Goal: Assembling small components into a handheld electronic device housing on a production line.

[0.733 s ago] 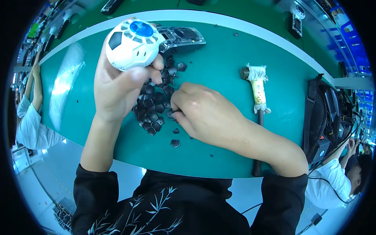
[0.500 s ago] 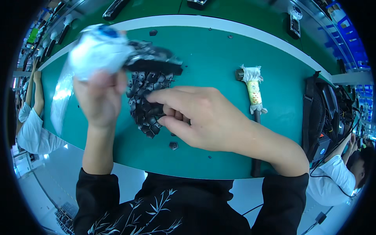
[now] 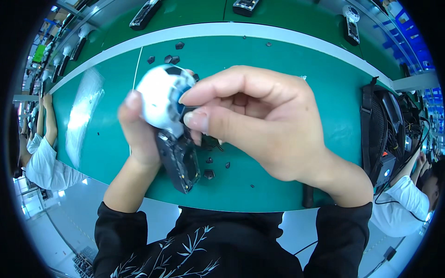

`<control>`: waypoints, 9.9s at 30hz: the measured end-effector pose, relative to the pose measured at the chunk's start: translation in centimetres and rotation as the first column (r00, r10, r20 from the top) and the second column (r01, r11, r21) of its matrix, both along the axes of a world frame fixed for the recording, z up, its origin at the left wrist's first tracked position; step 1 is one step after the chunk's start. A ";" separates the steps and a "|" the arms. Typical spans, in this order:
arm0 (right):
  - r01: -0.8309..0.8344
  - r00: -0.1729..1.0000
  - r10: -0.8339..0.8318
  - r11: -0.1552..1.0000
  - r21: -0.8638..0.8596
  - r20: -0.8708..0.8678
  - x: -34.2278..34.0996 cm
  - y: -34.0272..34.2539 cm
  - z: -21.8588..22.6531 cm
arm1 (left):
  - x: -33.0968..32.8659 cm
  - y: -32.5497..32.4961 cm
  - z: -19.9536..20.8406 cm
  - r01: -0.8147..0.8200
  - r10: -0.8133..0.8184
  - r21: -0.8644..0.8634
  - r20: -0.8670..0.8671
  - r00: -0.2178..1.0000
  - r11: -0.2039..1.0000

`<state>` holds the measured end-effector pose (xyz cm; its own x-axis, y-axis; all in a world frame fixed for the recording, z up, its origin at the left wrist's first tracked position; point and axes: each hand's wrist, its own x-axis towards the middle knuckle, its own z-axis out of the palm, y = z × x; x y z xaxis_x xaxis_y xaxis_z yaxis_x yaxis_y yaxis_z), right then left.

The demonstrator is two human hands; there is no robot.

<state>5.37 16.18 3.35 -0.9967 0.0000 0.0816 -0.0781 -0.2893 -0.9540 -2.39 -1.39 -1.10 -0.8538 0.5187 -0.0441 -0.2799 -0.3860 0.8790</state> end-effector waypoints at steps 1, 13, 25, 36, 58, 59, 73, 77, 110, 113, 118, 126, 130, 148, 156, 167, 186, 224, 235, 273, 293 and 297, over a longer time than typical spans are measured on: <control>-0.006 1.000 0.006 1.000 0.022 0.012 -0.1 -0.1 -0.1 | 0.2 -0.1 -0.3 0.056 -0.056 0.001 0.024 0.998 0.998; 0.010 0.998 -0.016 0.996 0.087 0.062 -0.6 -1.0 -1.7 | 1.0 -0.1 -2.6 0.029 -0.035 -0.042 -0.164 0.986 0.999; -0.018 0.992 0.020 1.000 -0.013 0.127 -0.9 -0.4 -1.2 | 0.6 0.0 -1.4 0.162 -0.160 -0.023 0.071 0.985 0.987; -0.184 0.957 0.281 0.423 0.887 0.065 -1.1 0.5 -4.3 | -0.5 0.0 -1.6 0.127 -0.121 0.134 -0.051 0.991 0.983; -0.124 0.989 0.052 0.813 0.569 0.141 -2.7 2.7 -2.6 | -3.4 -1.2 -1.6 0.133 -0.159 0.109 0.285 0.945 0.985; -0.067 0.994 0.016 0.880 0.471 0.112 -2.8 2.7 -2.6 | -3.6 -1.4 -1.7 0.207 -0.260 0.191 0.316 0.913 0.960; -0.063 0.980 0.026 0.981 0.185 0.196 -1.2 0.7 -1.1 | 0.5 0.8 -1.0 -0.015 0.025 -0.056 0.183 0.983 0.998; -0.116 0.972 0.055 0.958 0.262 0.228 -0.9 0.5 -1.0 | 0.7 0.4 -1.6 0.013 0.006 -0.124 0.149 0.989 0.992; 0.207 0.938 0.068 0.676 0.707 -0.340 -0.2 0.1 -3.9 | 2.8 0.9 -0.4 0.327 -0.327 0.017 0.012 0.945 0.945; 0.222 0.922 0.079 0.696 0.683 -0.380 -0.5 0.0 -3.3 | 2.7 1.0 -0.7 0.282 -0.280 -0.003 -0.135 0.951 0.959; 0.392 0.892 -0.101 0.655 0.646 -0.440 -3.2 2.6 -2.2 | 1.7 0.9 -1.6 0.195 -0.177 0.132 -0.138 0.974 0.972; 0.732 0.580 -0.483 -0.043 0.680 -0.656 -12.5 21.8 -3.9 | 1.6 1.4 -2.1 0.036 -0.035 0.005 -0.072 0.997 0.999; 0.551 0.742 -0.227 -0.329 0.767 -0.631 -14.6 25.0 -11.2 | 1.7 1.1 -2.1 0.064 -0.065 -0.017 -0.054 0.996 0.998; 0.168 0.889 -0.451 0.482 0.860 0.078 -18.1 11.7 -3.8 | 1.6 0.2 -1.5 0.176 -0.187 -0.096 -0.118 0.975 0.980; 0.198 0.962 -0.130 0.938 0.285 -0.240 -9.8 8.6 -2.2 | -0.8 -0.8 -0.2 0.191 -0.203 0.109 0.108 0.973 0.976; 0.494 0.866 0.024 0.108 0.863 -0.499 -4.8 3.2 -1.7 | -1.2 -1.2 -1.5 0.598 -0.610 0.129 0.249 0.752 0.791; 0.140 0.915 0.374 0.064 0.988 -0.154 -1.3 -3.2 -6.2 | -2.4 -0.6 -0.9 0.025 -0.039 -0.107 -0.131 0.991 0.994; -0.167 0.901 0.404 -0.004 0.986 0.155 -1.3 -0.7 -3.2 | -2.3 -0.2 -0.6 0.002 -0.006 -0.094 -0.039 0.999 0.996; -0.302 0.901 0.333 0.024 0.953 0.277 -1.0 -0.8 -2.5 | -2.1 -0.4 -1.1 0.054 -0.061 -0.090 -0.081 0.995 0.994; -0.088 0.979 0.041 0.968 0.235 0.201 -2.8 -0.5 0.2 | -1.3 -0.6 -1.9 -0.071 0.055 -0.143 -0.116 0.992 0.987; -0.072 0.909 0.076 0.997 -0.024 0.409 -2.2 -1.6 -2.3 | 0.0 0.1 -2.6 -0.052 0.032 -0.050 -0.344 0.939 0.997; -0.073 0.900 0.095 0.995 -0.068 0.425 -2.3 -1.7 -2.1 | -0.4 -0.4 -2.5 0.027 -0.034 -0.038 -0.220 0.975 0.999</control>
